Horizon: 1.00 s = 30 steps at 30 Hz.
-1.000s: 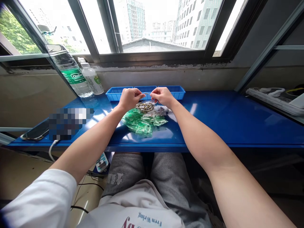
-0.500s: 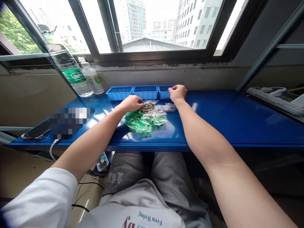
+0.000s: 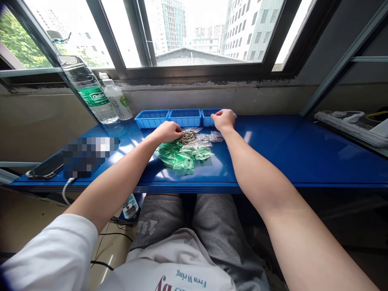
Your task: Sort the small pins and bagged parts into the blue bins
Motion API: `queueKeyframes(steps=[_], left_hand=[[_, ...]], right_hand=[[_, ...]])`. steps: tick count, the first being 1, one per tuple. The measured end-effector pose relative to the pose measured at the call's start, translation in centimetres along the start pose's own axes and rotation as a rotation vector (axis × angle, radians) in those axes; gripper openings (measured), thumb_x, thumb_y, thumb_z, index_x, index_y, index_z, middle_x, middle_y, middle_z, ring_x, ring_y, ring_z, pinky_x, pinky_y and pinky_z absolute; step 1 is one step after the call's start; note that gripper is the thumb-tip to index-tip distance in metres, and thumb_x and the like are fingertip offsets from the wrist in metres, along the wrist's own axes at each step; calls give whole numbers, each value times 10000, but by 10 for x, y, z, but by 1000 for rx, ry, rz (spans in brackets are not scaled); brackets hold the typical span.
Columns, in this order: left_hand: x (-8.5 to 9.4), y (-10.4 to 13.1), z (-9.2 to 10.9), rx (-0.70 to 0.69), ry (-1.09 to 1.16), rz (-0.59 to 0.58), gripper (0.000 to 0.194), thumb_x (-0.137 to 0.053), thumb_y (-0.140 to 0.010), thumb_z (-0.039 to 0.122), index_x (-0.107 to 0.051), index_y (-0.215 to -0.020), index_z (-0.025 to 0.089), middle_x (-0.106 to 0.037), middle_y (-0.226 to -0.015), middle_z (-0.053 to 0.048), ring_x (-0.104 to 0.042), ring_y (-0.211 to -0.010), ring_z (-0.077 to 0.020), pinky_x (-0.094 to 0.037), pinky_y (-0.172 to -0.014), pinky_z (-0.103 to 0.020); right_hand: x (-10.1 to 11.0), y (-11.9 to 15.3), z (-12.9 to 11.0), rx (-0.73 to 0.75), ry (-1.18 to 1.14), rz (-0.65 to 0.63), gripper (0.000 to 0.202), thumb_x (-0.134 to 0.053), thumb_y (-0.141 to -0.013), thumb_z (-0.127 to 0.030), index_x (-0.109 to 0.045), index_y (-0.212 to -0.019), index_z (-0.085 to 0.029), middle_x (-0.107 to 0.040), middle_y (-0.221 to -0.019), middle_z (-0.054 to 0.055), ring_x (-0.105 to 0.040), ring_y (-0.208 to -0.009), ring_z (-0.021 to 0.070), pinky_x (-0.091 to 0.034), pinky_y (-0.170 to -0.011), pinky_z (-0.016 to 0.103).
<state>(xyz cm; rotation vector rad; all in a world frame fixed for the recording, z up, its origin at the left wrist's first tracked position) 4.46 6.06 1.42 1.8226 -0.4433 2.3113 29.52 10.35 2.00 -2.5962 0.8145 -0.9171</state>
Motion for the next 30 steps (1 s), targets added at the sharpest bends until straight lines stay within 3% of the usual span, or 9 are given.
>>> queueKeyframes(steps=[9, 15, 20, 23, 28, 30], left_hand=[[1, -3, -4, -20, -16, 39, 167, -714, -922, 288, -829, -911, 167, -805, -897, -102, -727, -898, -268, -503, -725, -316], [9, -2, -4, -12, 14, 148, 162, -691, -940, 263, -829, -913, 182, -801, -933, -102, -721, -891, -263, -507, -744, -322], [29, 4, -3, -20, 92, 358, 191, -690, -948, 300, -840, -915, 186, -791, -1013, -102, -709, -926, -247, -519, -816, -314], [38, 6, -4, -37, 198, 462, 232, -667, -965, 317, -835, -921, 164, -790, -907, -89, -694, -835, -221, -512, -792, -305], [44, 11, 7, -143, 362, 509, 221, -611, -971, 244, -802, -920, 146, -803, -871, -62, -698, -784, -184, -513, -781, -274], [43, 11, 12, -163, 378, 480, 213, -592, -961, 220, -793, -927, 157, -812, -901, -51, -714, -816, -182, -525, -801, -267]], right_hand=[[-4, 11, -24, 101, 72, -47, 266, -765, -793, -289, -605, -585, -242, -749, -737, 80, -730, -853, 293, -559, -930, 417], [-10, 24, -44, 240, 77, -91, 196, -726, -800, -297, -671, -627, -222, -771, -770, 90, -714, -813, 286, -544, -824, 393], [-25, 48, -72, 454, 27, -303, 157, -700, -805, -314, -748, -730, -185, -736, -706, 48, -659, -693, 213, -507, -739, 336], [-34, 64, -84, 546, -16, -419, 192, -710, -810, -337, -789, -810, -162, -716, -679, 32, -626, -655, 185, -483, -712, 317], [-52, 79, -85, 497, -154, -659, 406, -685, -850, -357, -786, -1189, -158, -706, -656, -14, -588, -589, 154, -471, -649, 285], [-57, 81, -84, 461, -225, -720, 393, -663, -856, -337, -781, -1193, -172, -719, -676, -19, -590, -584, 145, -472, -626, 268]])
Point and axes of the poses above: each hand's wrist, its own y-axis away from the middle knuckle, its own x-axis out of the back of the hand, z = x × y, the point moved 9 cm from there along -y, towards the middle knuckle
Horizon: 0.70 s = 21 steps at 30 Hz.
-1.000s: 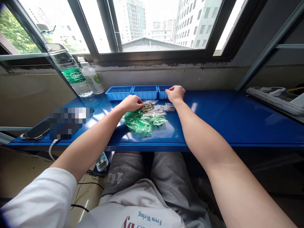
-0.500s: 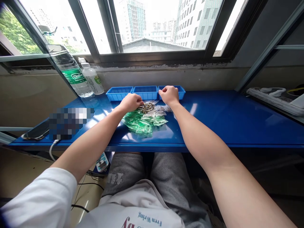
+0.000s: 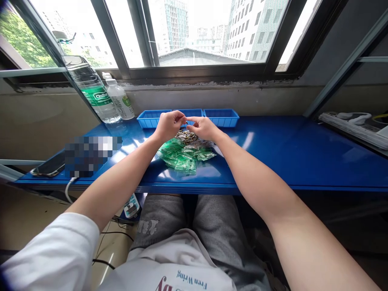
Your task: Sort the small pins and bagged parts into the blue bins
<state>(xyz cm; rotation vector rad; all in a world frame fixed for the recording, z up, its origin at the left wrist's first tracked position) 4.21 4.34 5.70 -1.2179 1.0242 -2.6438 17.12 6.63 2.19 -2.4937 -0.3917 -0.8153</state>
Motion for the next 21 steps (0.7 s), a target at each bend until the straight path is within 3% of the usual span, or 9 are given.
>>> queueKeyframes(steps=[6, 14, 21], left_hand=[[-3, 1, 1, -1, -15, -34, 189, -599, -915, 173, -786, -927, 149, -814, -912, -44, -710, -819, -176, -535, -798, -261], [-4, -1, -2, -31, 70, 12, 178, -617, -923, 150, -774, -1008, 153, -819, -984, -40, -744, -903, -172, -568, -864, -259], [-2, -1, -2, -21, 43, 1, 191, -620, -889, 107, -783, -973, 161, -826, -986, -33, -765, -932, -185, -593, -893, -277]], right_hand=[[6, -3, 2, 4, -165, 66, 189, -671, -833, -302, -798, -909, -186, -730, -693, 6, -619, -612, 144, -514, -621, 260], [12, -3, 1, 8, -193, 96, 94, -689, -819, -231, -754, -781, -175, -738, -696, 24, -617, -576, 141, -522, -584, 272], [14, 0, -1, -75, -271, 102, 47, -756, -711, -172, -748, -755, -188, -732, -652, 13, -618, -561, 145, -523, -553, 268]])
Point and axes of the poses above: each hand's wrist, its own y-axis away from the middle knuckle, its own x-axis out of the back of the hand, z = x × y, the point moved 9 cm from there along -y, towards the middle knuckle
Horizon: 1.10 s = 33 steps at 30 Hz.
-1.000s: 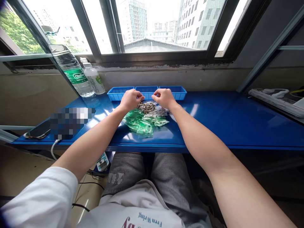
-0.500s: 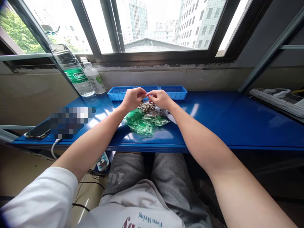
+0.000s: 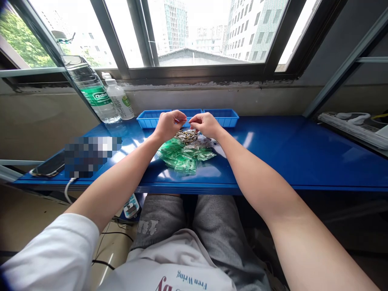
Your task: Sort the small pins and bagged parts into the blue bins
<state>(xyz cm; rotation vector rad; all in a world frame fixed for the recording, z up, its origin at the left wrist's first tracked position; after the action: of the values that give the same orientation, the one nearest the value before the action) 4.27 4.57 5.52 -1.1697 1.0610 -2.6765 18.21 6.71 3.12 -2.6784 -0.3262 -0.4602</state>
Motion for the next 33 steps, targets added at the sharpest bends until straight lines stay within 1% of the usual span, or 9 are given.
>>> queueKeyframes(steps=[5, 11, 16, 19, 23, 26, 28, 30, 33], left_hand=[[1, 0, 0, 0, -25, -5, 222, -606, -861, 87, -784, -970, 163, -827, -974, -27, -768, -928, -187, -603, -903, -283], [1, 0, 0, 15, -54, -17, 262, -589, -835, 80, -776, -995, 172, -819, -988, -25, -762, -909, -184, -603, -895, -285], [1, 0, -5, 5, -163, -30, 335, -659, -832, 100, -765, -1144, 164, -793, -1148, -69, -732, -1057, -222, -561, -991, -314], [-5, 1, -12, 51, -273, -117, 367, -692, -857, 158, -754, -1219, 158, -757, -1240, -109, -696, -1159, -260, -525, -1044, -334], [-21, 6, -22, 133, -389, -318, 392, -683, -916, 299, -744, -1272, 146, -725, -1332, -149, -643, -1280, -296, -499, -1066, -324], [-34, 13, -28, 174, -426, -495, 373, -570, -968, 261, -755, -1277, 160, -731, -1351, -139, -654, -1281, -291, -506, -1025, -297], [-41, 17, -32, 196, -426, -584, 383, -527, -966, 214, -769, -1260, 172, -741, -1339, -131, -674, -1249, -292, -514, -996, -294], [-43, 18, -33, 196, -415, -604, 391, -523, -951, 190, -779, -1247, 170, -750, -1321, -136, -686, -1222, -302, -521, -984, -307], [-41, 16, -33, 173, -411, -565, 374, -551, -924, 167, -802, -1201, 175, -772, -1268, -138, -702, -1181, -311, -530, -968, -321]], right_hand=[[2, 0, -1, -21, 2, 8, 79, -772, -674, -150, -712, -680, -202, -696, -599, 0, -600, -527, 137, -487, -515, 261], [2, 1, 0, -11, 44, -1, 107, -800, -681, -212, -699, -649, -201, -672, -585, 3, -590, -545, 137, -482, -525, 261], [15, -3, 9, 0, 62, 72, 82, -771, -716, -240, -701, -708, -198, -700, -647, 11, -600, -558, 147, -516, -573, 291], [34, -5, 19, -23, 145, 207, 75, -738, -770, -249, -693, -734, -201, -726, -707, 26, -619, -581, 165, -549, -631, 327], [66, -4, 31, -93, 362, 427, 130, -675, -849, -250, -668, -724, -214, -734, -729, 45, -679, -671, 212, -581, -779, 378], [85, -1, 36, -134, 509, 543, 175, -662, -872, -257, -649, -701, -223, -732, -743, 58, -706, -776, 245, -563, -910, 405], [93, 0, 40, -160, 568, 586, 181, -668, -875, -254, -644, -698, -223, -737, -772, 74, -707, -822, 263, -548, -946, 419], [99, 0, 43, -180, 597, 609, 182, -679, -873, -244, -643, -696, -221, -738, -791, 89, -706, -851, 279, -541, -960, 429], [104, 1, 48, -202, 618, 627, 200, -698, -869, -239, -635, -679, -223, -736, -789, 96, -707, -866, 295, -541, -969, 444]])
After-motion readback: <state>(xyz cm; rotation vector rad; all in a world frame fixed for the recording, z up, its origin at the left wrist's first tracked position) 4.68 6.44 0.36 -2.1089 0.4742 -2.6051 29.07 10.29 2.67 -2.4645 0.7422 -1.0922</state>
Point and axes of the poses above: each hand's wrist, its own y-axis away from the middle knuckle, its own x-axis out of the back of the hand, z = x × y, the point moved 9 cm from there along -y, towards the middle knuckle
